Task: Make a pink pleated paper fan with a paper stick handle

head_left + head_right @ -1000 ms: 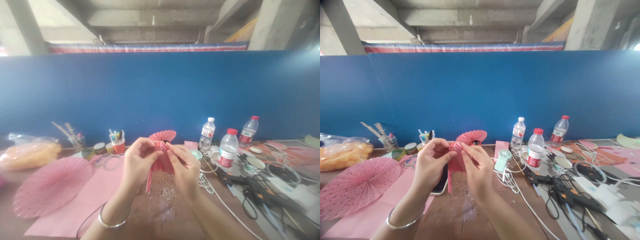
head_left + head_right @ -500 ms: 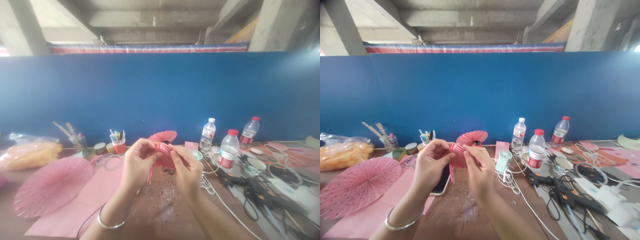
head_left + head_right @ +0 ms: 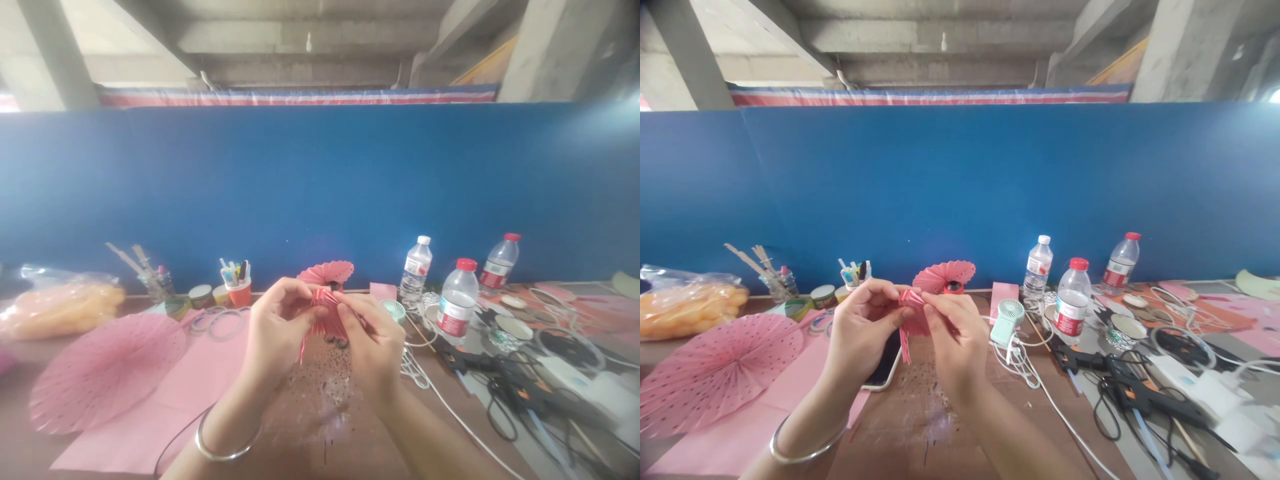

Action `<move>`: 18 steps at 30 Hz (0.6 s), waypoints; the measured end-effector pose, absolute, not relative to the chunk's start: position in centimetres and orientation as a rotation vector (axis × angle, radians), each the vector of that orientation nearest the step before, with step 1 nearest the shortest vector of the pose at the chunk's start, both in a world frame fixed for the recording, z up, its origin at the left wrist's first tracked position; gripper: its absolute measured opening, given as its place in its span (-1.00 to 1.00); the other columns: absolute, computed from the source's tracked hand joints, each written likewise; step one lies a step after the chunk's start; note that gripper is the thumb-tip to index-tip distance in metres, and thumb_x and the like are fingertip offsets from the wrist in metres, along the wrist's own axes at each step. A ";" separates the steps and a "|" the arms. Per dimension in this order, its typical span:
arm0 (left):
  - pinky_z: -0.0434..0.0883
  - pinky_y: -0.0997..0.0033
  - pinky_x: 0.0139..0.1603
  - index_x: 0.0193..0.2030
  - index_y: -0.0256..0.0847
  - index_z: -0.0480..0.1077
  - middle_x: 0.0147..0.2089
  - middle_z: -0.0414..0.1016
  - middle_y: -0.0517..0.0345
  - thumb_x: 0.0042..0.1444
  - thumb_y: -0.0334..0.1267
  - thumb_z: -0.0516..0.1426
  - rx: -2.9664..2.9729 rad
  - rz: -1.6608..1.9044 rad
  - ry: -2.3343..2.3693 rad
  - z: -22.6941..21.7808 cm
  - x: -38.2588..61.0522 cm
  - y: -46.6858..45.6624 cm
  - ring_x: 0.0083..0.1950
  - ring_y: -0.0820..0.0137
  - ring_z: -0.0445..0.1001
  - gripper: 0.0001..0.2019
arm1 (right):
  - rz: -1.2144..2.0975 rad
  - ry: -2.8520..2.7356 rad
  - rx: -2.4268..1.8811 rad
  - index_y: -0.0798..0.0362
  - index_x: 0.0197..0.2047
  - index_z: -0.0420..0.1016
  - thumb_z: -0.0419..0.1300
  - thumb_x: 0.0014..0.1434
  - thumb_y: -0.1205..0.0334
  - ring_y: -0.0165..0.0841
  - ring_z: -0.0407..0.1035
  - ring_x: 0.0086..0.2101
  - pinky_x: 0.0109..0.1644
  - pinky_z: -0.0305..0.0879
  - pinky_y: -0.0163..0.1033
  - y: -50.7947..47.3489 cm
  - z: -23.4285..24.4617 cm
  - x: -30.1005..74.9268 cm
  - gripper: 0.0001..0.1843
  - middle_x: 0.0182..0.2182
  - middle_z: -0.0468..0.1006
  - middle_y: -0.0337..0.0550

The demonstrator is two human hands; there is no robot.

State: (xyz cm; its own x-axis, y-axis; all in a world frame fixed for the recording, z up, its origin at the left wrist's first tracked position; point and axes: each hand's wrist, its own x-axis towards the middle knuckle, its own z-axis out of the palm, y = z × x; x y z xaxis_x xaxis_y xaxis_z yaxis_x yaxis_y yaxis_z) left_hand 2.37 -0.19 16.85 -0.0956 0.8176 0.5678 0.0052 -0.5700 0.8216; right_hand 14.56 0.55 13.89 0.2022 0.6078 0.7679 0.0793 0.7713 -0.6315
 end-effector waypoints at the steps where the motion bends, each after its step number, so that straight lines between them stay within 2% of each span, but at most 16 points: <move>1: 0.45 0.45 -0.29 -0.40 -0.19 0.26 -0.33 0.49 0.21 -0.14 -0.43 0.22 1.579 1.732 0.911 16.8 2.4 -0.2 -0.28 0.43 0.48 -0.80 | 0.395 -1.338 -0.630 -0.08 -0.22 0.52 0.13 0.11 0.33 -0.33 0.38 -0.29 -0.27 0.33 -0.20 0.5 13.9 14.6 -0.80 -0.33 0.52 -0.20; 7: 0.44 0.47 -0.31 -0.41 -0.19 0.26 -0.34 0.48 0.22 -0.15 -0.41 0.24 1.599 1.734 0.941 16.7 2.3 0.0 -0.31 0.44 0.47 -0.79 | 0.371 -1.364 -0.650 -0.07 -0.20 0.52 0.13 0.12 0.32 -0.30 0.37 -0.26 -0.22 0.34 -0.17 0.5 13.9 14.6 -0.79 -0.31 0.52 -0.18; 18: 0.43 0.49 -0.33 -0.41 -0.19 0.26 -0.35 0.47 0.22 -0.15 -0.40 0.25 1.595 1.740 0.942 16.8 2.6 -0.2 -0.33 0.45 0.46 -0.79 | 0.367 -1.360 -0.666 -0.06 -0.20 0.53 0.14 0.10 0.35 -0.33 0.38 -0.27 -0.25 0.36 -0.21 0.4 13.8 14.5 -0.78 -0.32 0.51 -0.18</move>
